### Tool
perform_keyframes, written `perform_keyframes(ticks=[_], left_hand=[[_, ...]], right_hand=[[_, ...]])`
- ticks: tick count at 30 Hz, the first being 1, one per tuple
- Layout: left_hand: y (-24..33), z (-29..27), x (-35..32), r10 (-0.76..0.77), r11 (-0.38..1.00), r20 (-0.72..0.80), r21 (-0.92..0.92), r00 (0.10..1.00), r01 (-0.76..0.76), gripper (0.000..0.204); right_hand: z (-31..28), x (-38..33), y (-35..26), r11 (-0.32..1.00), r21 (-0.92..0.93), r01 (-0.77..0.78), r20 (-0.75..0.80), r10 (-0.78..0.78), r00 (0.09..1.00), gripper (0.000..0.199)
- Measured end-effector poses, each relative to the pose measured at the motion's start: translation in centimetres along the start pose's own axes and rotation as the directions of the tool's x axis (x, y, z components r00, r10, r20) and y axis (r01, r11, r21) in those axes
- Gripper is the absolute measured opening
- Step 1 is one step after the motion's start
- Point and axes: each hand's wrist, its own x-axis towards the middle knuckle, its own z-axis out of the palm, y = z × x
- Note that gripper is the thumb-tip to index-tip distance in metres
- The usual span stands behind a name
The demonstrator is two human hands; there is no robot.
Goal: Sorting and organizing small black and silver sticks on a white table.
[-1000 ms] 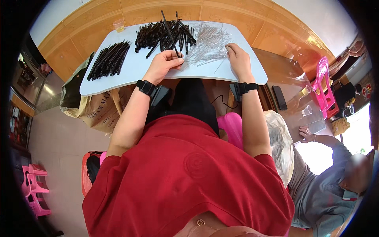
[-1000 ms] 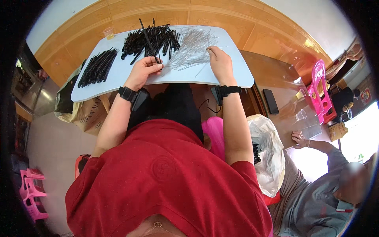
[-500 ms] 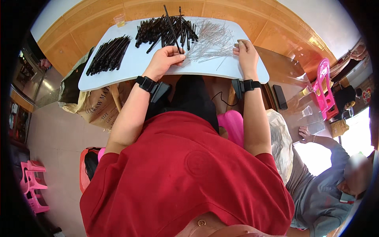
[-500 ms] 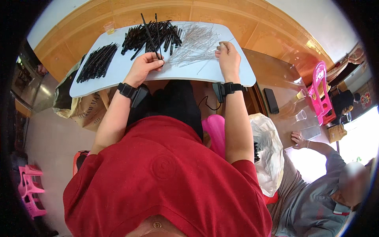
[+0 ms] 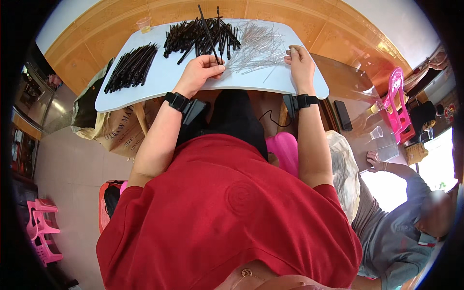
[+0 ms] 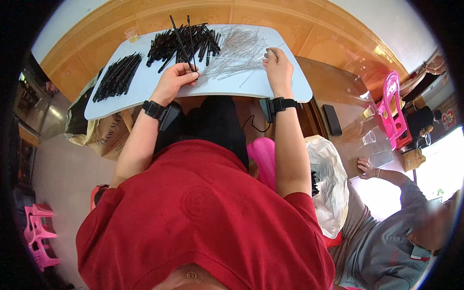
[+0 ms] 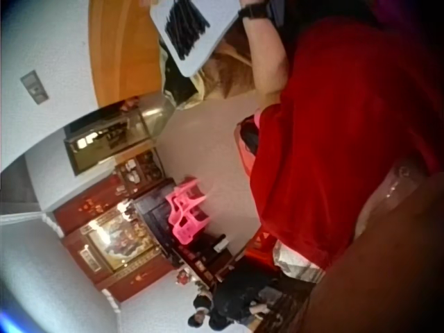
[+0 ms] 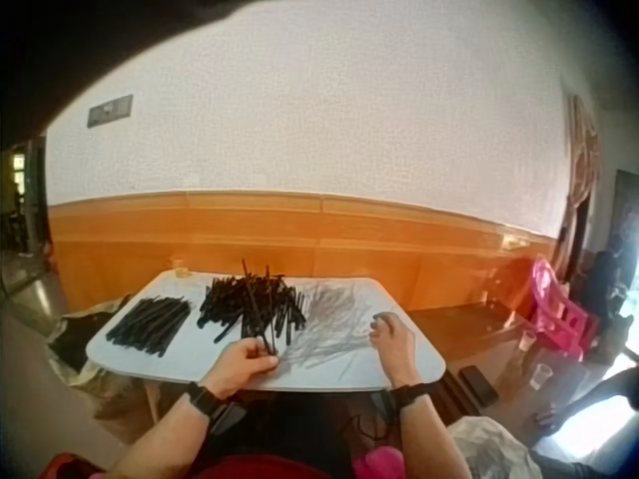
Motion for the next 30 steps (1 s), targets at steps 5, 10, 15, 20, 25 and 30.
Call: perform_keyframes(ticks=[5, 10, 15, 20, 25, 30], left_hand=[[0.1, 0.0, 0.0, 0.004, 1.0, -0.001, 0.003, 1.0, -0.004, 0.017], [-0.3, 0.0, -0.1, 0.008, 1.0, 0.003, -0.005, 1.0, -0.008, 0.017], [0.1, 0.1, 0.1, -0.005, 1.0, -0.014, 0.004, 1.0, 0.005, 0.014], [0.3, 0.4, -0.3, 0.002, 1.0, -0.009, 0.015, 1.0, -0.002, 0.014], [0.3, 0.3, -0.1, 0.003, 0.999, -0.006, 0.032, 1.0, -0.003, 0.014], [0.2, 0.6, -0.3, 0.008, 0.999, -0.004, 0.043, 1.0, -0.008, 0.013]], right_hand=[[-0.2, 0.3, 0.4, 1.0, 0.009, -0.013, -0.007, 0.013, 1.0, 0.022], [-0.2, 0.0, 0.3, 0.992, -0.118, 0.054, 0.02, -0.052, 0.998, 0.023], [-0.3, -0.3, 0.1, 0.976, -0.204, 0.081, 0.048, -0.073, 0.996, 0.022], [-0.4, 0.0, 0.0, 0.969, -0.219, 0.117, 0.075, -0.102, 0.992, 0.02], [-0.9, 0.3, 0.8, 0.907, -0.333, 0.257, 0.192, -0.201, 0.96, 0.019], [-1.2, 0.4, 0.4, 0.865, -0.372, 0.335, 0.244, -0.257, 0.935, 0.019]])
